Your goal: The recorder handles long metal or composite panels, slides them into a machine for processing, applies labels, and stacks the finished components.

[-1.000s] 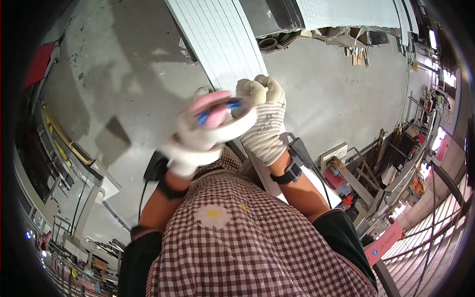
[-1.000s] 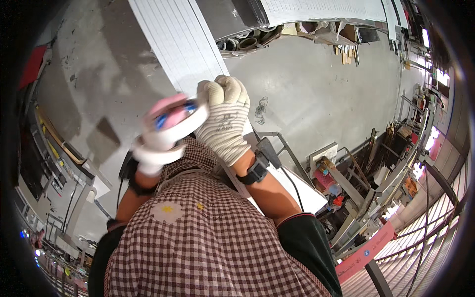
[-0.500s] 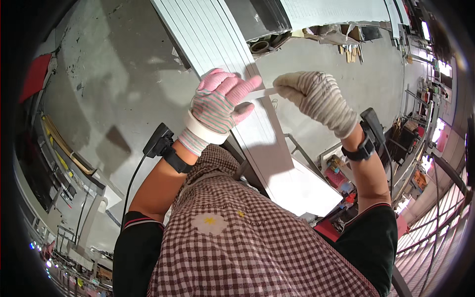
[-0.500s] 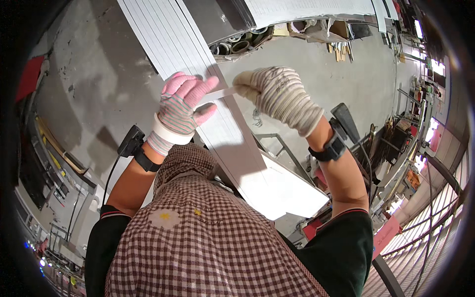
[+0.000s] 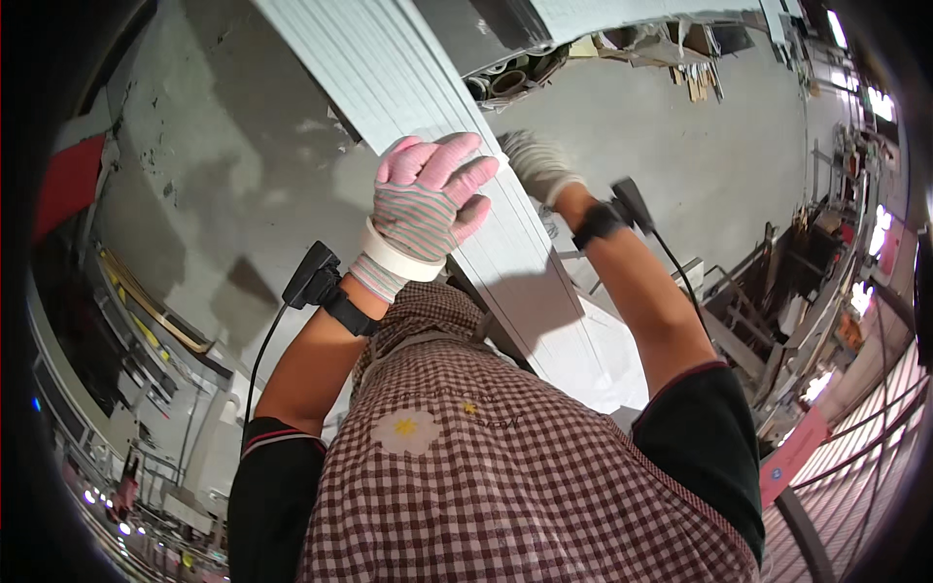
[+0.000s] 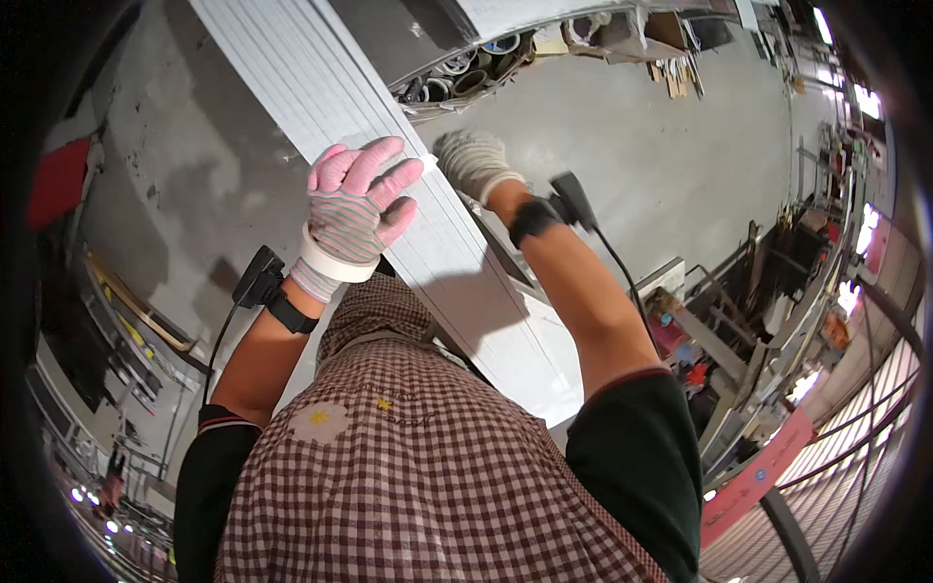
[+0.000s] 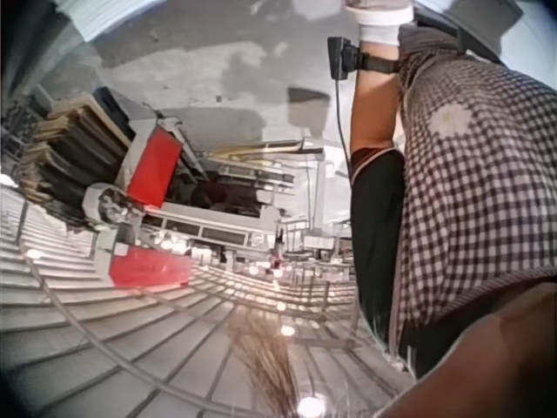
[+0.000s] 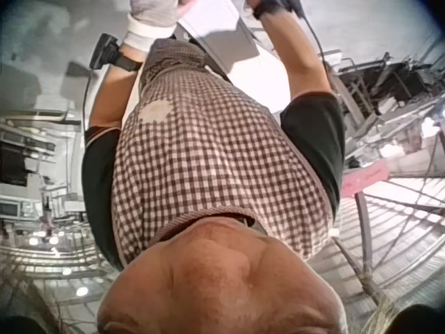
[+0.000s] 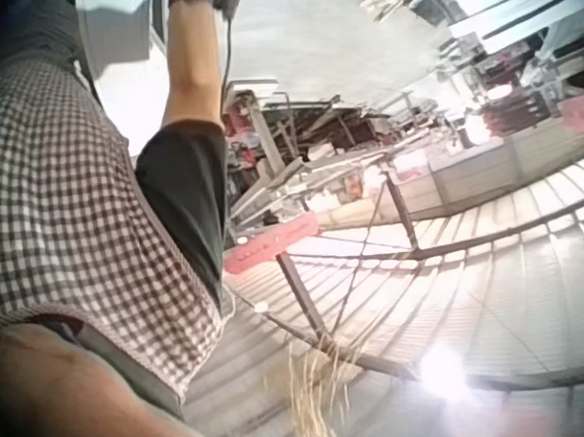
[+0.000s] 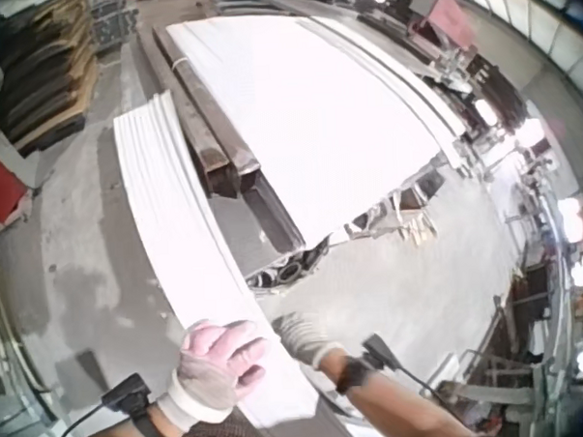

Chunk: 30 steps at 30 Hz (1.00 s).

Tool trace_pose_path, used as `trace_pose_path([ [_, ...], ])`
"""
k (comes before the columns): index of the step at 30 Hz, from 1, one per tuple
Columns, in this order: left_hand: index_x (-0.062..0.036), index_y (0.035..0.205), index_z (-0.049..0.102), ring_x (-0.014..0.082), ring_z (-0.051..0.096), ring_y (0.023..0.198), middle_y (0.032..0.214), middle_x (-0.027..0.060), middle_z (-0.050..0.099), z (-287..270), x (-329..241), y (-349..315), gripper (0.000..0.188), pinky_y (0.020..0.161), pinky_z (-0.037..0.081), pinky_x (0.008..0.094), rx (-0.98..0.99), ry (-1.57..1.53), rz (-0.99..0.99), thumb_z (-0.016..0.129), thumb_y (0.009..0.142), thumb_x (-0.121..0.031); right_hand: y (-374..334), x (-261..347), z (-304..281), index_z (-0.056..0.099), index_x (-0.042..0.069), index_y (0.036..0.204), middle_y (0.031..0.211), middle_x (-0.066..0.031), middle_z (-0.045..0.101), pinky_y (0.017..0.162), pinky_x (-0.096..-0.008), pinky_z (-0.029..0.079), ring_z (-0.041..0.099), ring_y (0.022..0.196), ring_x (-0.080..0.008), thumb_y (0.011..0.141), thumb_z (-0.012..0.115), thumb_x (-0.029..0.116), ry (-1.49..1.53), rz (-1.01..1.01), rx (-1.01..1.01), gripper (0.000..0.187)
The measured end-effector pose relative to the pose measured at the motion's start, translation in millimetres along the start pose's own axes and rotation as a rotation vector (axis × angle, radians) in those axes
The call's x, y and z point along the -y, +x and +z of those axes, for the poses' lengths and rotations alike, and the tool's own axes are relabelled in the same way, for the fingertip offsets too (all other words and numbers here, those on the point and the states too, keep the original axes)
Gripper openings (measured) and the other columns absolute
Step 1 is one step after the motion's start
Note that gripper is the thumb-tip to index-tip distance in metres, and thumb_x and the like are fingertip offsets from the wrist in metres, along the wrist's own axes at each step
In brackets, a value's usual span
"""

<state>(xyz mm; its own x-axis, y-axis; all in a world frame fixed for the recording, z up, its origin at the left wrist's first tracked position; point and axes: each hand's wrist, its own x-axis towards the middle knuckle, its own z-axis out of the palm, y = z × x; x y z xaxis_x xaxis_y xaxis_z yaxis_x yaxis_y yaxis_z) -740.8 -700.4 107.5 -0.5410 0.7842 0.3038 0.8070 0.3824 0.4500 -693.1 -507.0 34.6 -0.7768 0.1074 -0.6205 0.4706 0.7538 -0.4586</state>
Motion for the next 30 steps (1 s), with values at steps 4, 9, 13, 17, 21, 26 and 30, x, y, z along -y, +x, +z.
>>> trace_pose_path([
  [4,-0.0260,0.111,0.065,0.0210,0.045,0.106,0.123,-0.0018,0.055,15,10,-10,0.046,0.096,0.036,0.0412,0.009,0.005,0.023,0.071,0.066,-0.028,17,-51,35,0.069,0.003,0.097,0.097,-0.0114,0.070,0.079,-0.0413,0.050,0.065,0.079,-0.0290,0.081,0.063,0.039,0.527,0.009,-0.059,0.040],
  [9,-0.0233,0.108,0.066,0.0194,0.047,0.104,0.123,-0.0014,0.055,3,9,-6,0.042,0.097,0.036,0.0413,-0.088,0.050,0.075,0.071,0.066,-0.028,-3,-9,7,0.070,0.007,0.095,0.094,-0.0114,0.069,0.078,-0.0375,0.050,0.064,0.079,-0.0288,0.077,0.066,0.040,0.985,-0.095,0.219,0.038],
  [13,-0.0229,0.108,0.066,0.0190,0.047,0.104,0.122,-0.0005,0.055,12,9,3,0.042,0.096,0.036,0.0404,-0.083,0.033,0.119,0.071,0.067,-0.026,1,-51,39,0.071,0.007,0.096,0.089,-0.0154,0.069,0.081,-0.0383,0.050,0.066,0.085,-0.0303,0.077,0.063,0.049,0.247,0.101,0.044,0.046],
  [17,-0.0196,0.116,0.061,0.0263,0.045,0.111,0.127,0.0079,0.050,15,11,-1,0.049,0.100,0.033,0.0430,-0.153,-0.042,0.095,0.072,0.069,-0.025,-77,-187,85,0.064,0.002,0.074,0.060,-0.0042,0.059,0.053,-0.0309,0.045,0.055,0.055,-0.0146,0.085,0.061,0.047,0.312,0.377,0.072,0.047],
  [21,-0.0083,0.138,0.036,0.0340,0.042,0.117,0.133,0.0201,0.041,13,11,-26,0.072,0.104,0.029,0.0459,-0.502,-0.144,-0.273,0.071,0.077,-0.022,-232,-279,137,0.060,0.007,0.122,0.096,-0.0051,0.068,0.079,-0.0307,0.048,0.063,0.087,-0.0170,0.087,0.056,0.051,0.149,0.447,0.034,0.057],
  [26,-0.0068,0.133,0.032,0.0246,0.058,0.102,0.121,0.0121,0.052,26,6,-16,0.066,0.086,0.052,0.0389,-0.511,-1.307,-0.969,0.065,0.085,-0.037,-268,-346,170,0.046,0.010,0.135,0.138,-0.0072,0.045,0.108,-0.0374,0.029,0.039,0.127,-0.0223,0.098,0.032,0.035,0.862,0.855,0.476,0.047],
  [30,-0.0103,0.137,0.031,0.0299,0.059,0.106,0.123,0.0139,0.051,45,20,7,0.072,0.085,0.054,0.0462,-0.596,-1.506,-1.029,0.064,0.083,-0.046,-262,-341,181,0.058,0.011,0.121,0.115,-0.0022,0.058,0.096,-0.0349,0.036,0.050,0.106,-0.0186,0.093,0.043,0.037,1.012,0.729,0.235,0.041],
])
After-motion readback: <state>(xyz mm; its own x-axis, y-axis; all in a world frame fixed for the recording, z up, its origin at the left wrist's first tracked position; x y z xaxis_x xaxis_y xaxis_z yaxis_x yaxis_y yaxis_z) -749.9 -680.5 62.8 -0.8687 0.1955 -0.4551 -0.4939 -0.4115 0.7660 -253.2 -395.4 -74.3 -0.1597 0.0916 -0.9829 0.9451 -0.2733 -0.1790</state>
